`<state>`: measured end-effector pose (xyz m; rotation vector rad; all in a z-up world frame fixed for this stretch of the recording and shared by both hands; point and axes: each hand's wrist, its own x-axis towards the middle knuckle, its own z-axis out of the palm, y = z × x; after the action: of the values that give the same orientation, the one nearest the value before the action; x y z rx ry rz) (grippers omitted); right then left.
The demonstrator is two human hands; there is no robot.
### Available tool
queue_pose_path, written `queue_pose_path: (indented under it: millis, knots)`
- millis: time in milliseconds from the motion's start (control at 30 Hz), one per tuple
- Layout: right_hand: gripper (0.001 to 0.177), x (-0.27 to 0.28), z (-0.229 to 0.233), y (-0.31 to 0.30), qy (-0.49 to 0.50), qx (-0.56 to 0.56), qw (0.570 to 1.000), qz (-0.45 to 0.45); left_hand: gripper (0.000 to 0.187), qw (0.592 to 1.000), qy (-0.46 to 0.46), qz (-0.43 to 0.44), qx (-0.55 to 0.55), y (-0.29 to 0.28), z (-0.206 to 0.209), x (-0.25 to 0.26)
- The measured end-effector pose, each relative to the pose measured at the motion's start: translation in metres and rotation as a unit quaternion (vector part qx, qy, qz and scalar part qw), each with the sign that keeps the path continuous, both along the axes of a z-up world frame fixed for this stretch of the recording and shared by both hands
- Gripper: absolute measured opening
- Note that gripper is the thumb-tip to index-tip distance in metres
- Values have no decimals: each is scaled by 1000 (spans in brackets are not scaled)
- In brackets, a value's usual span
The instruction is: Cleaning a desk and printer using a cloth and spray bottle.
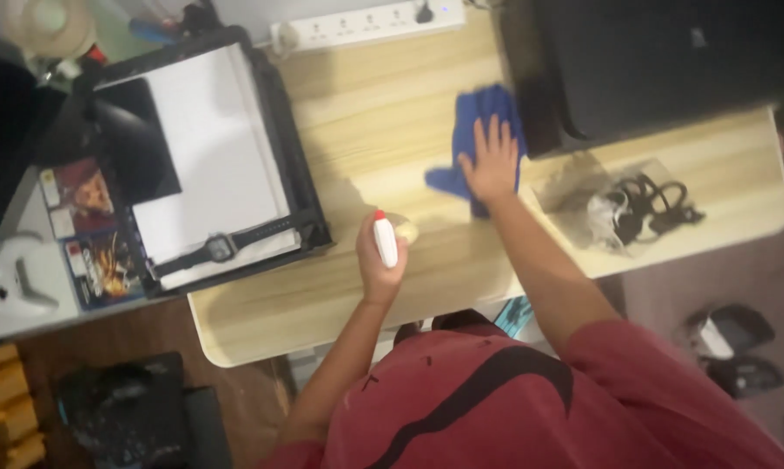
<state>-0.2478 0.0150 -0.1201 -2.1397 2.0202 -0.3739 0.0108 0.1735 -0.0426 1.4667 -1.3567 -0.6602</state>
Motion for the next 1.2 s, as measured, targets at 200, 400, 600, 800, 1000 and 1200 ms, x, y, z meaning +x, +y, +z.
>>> queue_pose_path:
  millis: [200,400,600,800,1000,1200]
  knots:
    - [51,-10,26,157,-67,-50,995,48,70,996,45,-63,44,-9,4,0]
    - [35,-79,11,161,-591,125,773,-193,75,995,37,-91,35,-16,-23,3]
    - [47,-52,63,129,-323,-53,932,-158,93,993,68,-78,50,2,3,3]
    - [69,11,33,147,-34,-6,999,-40,82,992,-109,-48,-35,71,-44,6]
    - [61,19,58,207,-42,61,992,106,67,961,-92,-261,-27,99,-21,-32]
    - [51,-55,34,262,-82,-34,995,34,77,931,-18,-361,48,69,11,-101]
